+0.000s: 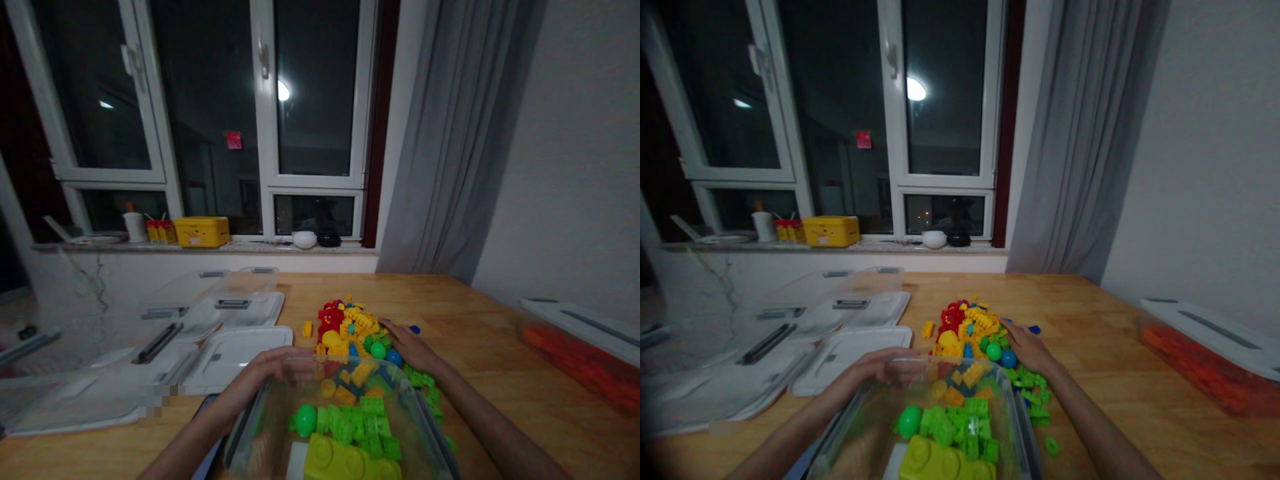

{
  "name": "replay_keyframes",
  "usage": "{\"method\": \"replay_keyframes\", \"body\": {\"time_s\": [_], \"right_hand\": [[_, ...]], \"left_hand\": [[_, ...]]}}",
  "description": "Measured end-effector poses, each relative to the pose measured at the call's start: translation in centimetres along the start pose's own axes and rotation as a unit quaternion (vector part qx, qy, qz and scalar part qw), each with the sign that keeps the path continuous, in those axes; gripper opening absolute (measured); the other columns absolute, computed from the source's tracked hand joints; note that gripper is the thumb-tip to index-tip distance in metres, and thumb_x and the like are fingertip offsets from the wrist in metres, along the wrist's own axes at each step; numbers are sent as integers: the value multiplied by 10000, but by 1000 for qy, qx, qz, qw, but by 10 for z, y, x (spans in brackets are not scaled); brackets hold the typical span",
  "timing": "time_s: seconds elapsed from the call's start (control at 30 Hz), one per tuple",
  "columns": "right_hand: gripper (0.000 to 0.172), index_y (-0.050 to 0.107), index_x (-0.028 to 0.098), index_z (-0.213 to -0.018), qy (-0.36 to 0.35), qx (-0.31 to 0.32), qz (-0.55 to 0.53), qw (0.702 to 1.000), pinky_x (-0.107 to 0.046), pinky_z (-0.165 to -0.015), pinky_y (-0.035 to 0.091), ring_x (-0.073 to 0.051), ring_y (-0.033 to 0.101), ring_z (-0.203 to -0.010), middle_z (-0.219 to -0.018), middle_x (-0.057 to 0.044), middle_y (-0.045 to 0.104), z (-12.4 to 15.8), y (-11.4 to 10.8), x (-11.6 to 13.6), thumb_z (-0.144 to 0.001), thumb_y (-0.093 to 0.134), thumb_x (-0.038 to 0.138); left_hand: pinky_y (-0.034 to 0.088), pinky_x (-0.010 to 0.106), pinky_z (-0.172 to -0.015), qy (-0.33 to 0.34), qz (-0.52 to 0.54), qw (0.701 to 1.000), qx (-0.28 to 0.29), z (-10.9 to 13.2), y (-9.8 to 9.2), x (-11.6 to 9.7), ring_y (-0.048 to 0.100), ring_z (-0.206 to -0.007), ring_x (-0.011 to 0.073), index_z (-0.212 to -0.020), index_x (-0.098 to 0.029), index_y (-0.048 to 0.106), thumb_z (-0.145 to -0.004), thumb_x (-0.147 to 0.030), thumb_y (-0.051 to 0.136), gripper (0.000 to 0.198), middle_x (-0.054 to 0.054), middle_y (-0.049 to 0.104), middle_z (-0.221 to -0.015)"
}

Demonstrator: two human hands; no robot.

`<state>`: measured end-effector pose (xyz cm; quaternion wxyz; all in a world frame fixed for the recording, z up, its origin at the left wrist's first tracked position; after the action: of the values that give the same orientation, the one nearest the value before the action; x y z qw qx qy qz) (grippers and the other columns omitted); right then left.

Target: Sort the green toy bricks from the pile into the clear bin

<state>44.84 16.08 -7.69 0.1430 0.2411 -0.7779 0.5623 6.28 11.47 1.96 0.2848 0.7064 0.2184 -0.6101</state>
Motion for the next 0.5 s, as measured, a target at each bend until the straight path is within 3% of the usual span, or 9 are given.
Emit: {"method": "replay_keyframes", "body": {"time_s": [0.2,0.5], "right_hand": [[483,552,256,-1363,3,-9,12,1000,-428,-1081,374,-267,532,-1240,-1355,-73,608,-2,3,-6,-942,380,420],[449,607,234,-1296,-11,-15,5,1000,-426,-1062,393,-263,546,-1213,-1315,-76,637,0,2,-2,-935,389,386]], "left_hand": [[351,508,-1088,11,-5,1000,4,-1,-2,2,579,-1213,321,-1151,-210,697,-665,-142,504,527,58,708,-1230],[360,519,-1073,-1,-14,1000,-8,2,2,-5,598,-1193,325,-1156,-194,697,-670,-105,462,547,73,705,-1236]]}}
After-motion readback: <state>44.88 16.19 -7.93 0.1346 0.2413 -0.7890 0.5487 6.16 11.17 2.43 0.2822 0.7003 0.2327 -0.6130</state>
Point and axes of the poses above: each hand's wrist, its own z-axis away from the middle knuckle, its own y-axis out of the palm, x = y × z, the point moved 3 cm from there along -z, towards the middle knuckle
